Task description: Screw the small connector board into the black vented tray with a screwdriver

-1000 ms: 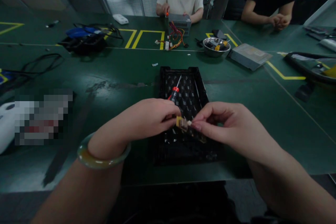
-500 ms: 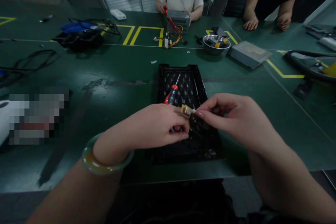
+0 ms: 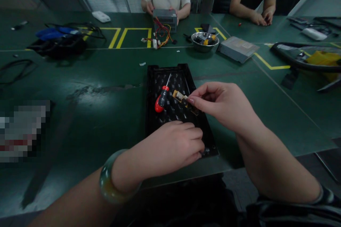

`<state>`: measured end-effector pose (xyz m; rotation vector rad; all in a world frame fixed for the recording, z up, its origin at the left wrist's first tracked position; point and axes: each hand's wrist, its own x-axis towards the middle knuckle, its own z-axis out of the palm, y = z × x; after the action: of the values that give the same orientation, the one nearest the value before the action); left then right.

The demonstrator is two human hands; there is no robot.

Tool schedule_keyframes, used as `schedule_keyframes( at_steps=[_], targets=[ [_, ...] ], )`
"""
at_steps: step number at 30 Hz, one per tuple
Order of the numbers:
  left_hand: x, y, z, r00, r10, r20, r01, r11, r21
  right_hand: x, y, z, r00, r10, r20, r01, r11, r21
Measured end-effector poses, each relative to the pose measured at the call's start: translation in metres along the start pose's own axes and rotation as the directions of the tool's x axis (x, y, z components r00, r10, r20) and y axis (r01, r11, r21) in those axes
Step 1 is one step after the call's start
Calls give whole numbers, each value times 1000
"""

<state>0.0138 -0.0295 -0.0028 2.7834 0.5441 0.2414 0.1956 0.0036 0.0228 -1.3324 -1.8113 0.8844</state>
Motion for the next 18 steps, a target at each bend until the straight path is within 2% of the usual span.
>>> schedule_keyframes(
  at_steps=[3, 6, 9, 11, 14, 16, 18],
  targets=[
    [-1, -2, -3, 1000, -7, 11, 8, 999, -41, 0, 0, 0, 1000, -3, -2, 3, 1000, -8],
    [-11, -17, -15, 998, -46, 39, 51, 990, -134, -2, -1, -1, 1000, 2, 2, -2, 1000, -4],
    [-25, -44, -30, 976, -205, 74, 211, 973, -92, -7, -5, 0, 1000, 1, 8, -1, 1000, -12],
    [-34, -61, -37, 931, -365, -18, 365, 931, -3, -12, -11, 2, 999, -23, 25, 25, 998, -58],
    [-42, -78, -40, 852, -506, -135, 518, 852, 72, -24, -21, 8, 978, -96, 185, 125, 980, -155],
    [-43, -81, -37, 836, -528, -151, 543, 836, 82, -32, -25, 15, 930, -132, 342, 208, 959, -193],
    [-42, -81, -35, 841, -522, -144, 537, 838, 94, -38, -25, 23, 875, -148, 462, 282, 930, -236]
  ],
)
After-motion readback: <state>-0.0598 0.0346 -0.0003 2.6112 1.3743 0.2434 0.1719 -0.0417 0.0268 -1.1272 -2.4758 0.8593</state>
